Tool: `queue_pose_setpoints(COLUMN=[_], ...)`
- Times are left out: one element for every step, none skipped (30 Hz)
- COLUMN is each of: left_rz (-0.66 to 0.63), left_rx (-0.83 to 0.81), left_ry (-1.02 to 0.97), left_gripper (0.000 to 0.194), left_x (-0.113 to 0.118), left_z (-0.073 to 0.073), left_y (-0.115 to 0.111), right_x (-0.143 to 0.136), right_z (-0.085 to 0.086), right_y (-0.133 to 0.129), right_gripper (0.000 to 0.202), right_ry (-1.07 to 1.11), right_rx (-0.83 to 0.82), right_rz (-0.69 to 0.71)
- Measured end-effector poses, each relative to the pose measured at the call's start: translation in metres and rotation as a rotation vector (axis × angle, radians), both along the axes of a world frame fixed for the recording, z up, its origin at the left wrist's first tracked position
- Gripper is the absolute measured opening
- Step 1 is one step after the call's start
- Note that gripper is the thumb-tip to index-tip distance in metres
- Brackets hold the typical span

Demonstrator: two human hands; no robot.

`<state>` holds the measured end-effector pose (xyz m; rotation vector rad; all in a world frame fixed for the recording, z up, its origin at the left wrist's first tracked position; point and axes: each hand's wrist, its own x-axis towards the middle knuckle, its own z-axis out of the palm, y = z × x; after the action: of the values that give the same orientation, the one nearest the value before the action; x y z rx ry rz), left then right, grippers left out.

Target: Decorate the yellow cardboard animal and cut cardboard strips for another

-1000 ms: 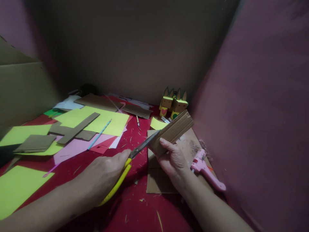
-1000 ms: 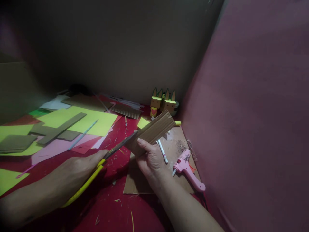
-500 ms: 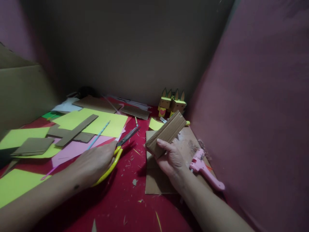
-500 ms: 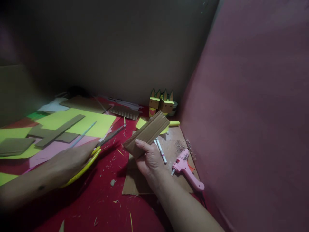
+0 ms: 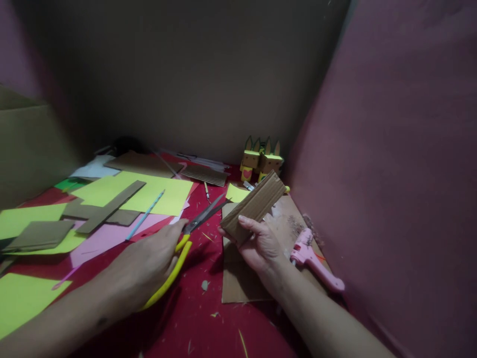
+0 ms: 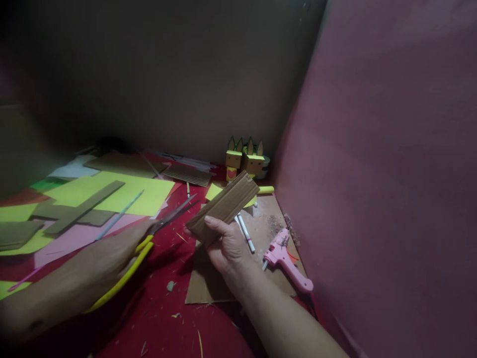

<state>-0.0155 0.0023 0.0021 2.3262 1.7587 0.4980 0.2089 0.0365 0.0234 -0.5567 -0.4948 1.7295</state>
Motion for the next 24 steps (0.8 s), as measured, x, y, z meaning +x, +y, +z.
queue_pose_setpoints(left_rz=[0.019, 0.036, 0.047, 0.049, 0.048, 0.049, 0.050, 0.049, 0.049, 0.050, 0.048, 0.041, 0.032, 0.024, 0.017, 0.002, -0.013, -0.027, -0.038, -0.045, -0.041, -0.027, -0.014, -0.001], left_rx=[0.011, 0.024, 0.044, 0.066, 0.084, 0.091, 0.084, 0.065, 0.037, 0.010, -0.008, -0.017, -0.026, -0.033, -0.043, -0.060, -0.083, -0.112, -0.135, -0.150, -0.154, -0.145, -0.122, -0.110], left_ry=[0.059, 0.122, 0.180, 0.222, 0.247, 0.271, 0.292, 0.314, 0.340, 0.366, 0.388, 0.405, 0.420, 0.436, 0.452, 0.470, 0.491, 0.508, 0.514, 0.505, 0.480, 0.430, 0.357, 0.254], left_gripper=[0.046, 0.045, 0.044, 0.043, 0.043, 0.044, 0.044, 0.045, 0.045, 0.045, 0.045, 0.044, 0.042, 0.041, 0.040, 0.040, 0.040, 0.041, 0.043, 0.044, 0.044, 0.044, 0.045, 0.047], left_x=[-0.003, -0.007, -0.010, -0.014, -0.017, -0.019, -0.022, -0.023, -0.023, -0.023, -0.022, -0.020, -0.019, -0.018, -0.017, -0.018, -0.018, -0.020, -0.020, -0.021, -0.019, -0.016, -0.011, -0.004], left_z=[0.001, 0.001, 0.000, -0.002, -0.003, -0.005, -0.006, -0.006, -0.005, -0.004, -0.001, 0.001, 0.004, 0.007, 0.010, 0.014, 0.017, 0.022, 0.027, 0.033, 0.040, 0.047, 0.055, 0.062], left_y=[0.002, 0.003, 0.005, 0.007, 0.009, 0.010, 0.012, 0.012, 0.013, 0.013, 0.012, 0.012, 0.012, 0.012, 0.012, 0.012, 0.012, 0.012, 0.013, 0.014, 0.015, 0.016, 0.017, 0.019], right_x=[0.000, 0.000, -0.001, -0.001, -0.002, -0.003, -0.004, -0.005, -0.006, -0.006, -0.007, -0.008, -0.008, -0.008, -0.008, -0.009, -0.009, -0.009, -0.009, -0.009, -0.008, -0.008, -0.008, -0.008], right_z=[0.000, 0.000, 0.000, 0.000, 0.000, 0.001, 0.001, 0.001, 0.002, 0.002, 0.002, 0.002, 0.002, 0.002, 0.001, 0.000, -0.001, -0.002, -0.003, -0.004, -0.005, -0.005, -0.005, -0.004], right_y=[0.000, 0.000, 0.000, 0.000, 0.000, -0.001, -0.001, -0.002, -0.002, -0.003, -0.004, -0.004, -0.005, -0.005, -0.005, -0.004, -0.003, -0.003, -0.002, -0.002, -0.003, -0.003, -0.004, -0.005], right_gripper=[0.029, 0.029, 0.031, 0.033, 0.036, 0.039, 0.042, 0.044, 0.045, 0.045, 0.044, 0.044, 0.045, 0.046, 0.048, 0.049, 0.051, 0.052, 0.052, 0.053, 0.053, 0.052, 0.051, 0.049], right_ry=[-0.006, -0.014, -0.023, -0.034, -0.045, -0.057, -0.071, -0.087, -0.106, -0.127, -0.145, -0.157, -0.164, -0.167, -0.169, -0.169, -0.171, -0.173, -0.175, -0.177, -0.181, -0.187, -0.195, -0.201], right_rx=[0.004, 0.010, 0.016, 0.024, 0.032, 0.041, 0.049, 0.059, 0.071, 0.085, 0.098, 0.111, 0.123, 0.133, 0.141, 0.147, 0.151, 0.153, 0.153, 0.153, 0.152, 0.150, 0.152, 0.158], right_rz=[-0.001, -0.006, -0.012, -0.018, -0.025, -0.034, -0.044, -0.053, -0.060, -0.063, -0.062, -0.059, -0.059, -0.063, -0.066, -0.070, -0.070, -0.069, -0.066, -0.063, -0.058, -0.048, -0.026, 0.011])
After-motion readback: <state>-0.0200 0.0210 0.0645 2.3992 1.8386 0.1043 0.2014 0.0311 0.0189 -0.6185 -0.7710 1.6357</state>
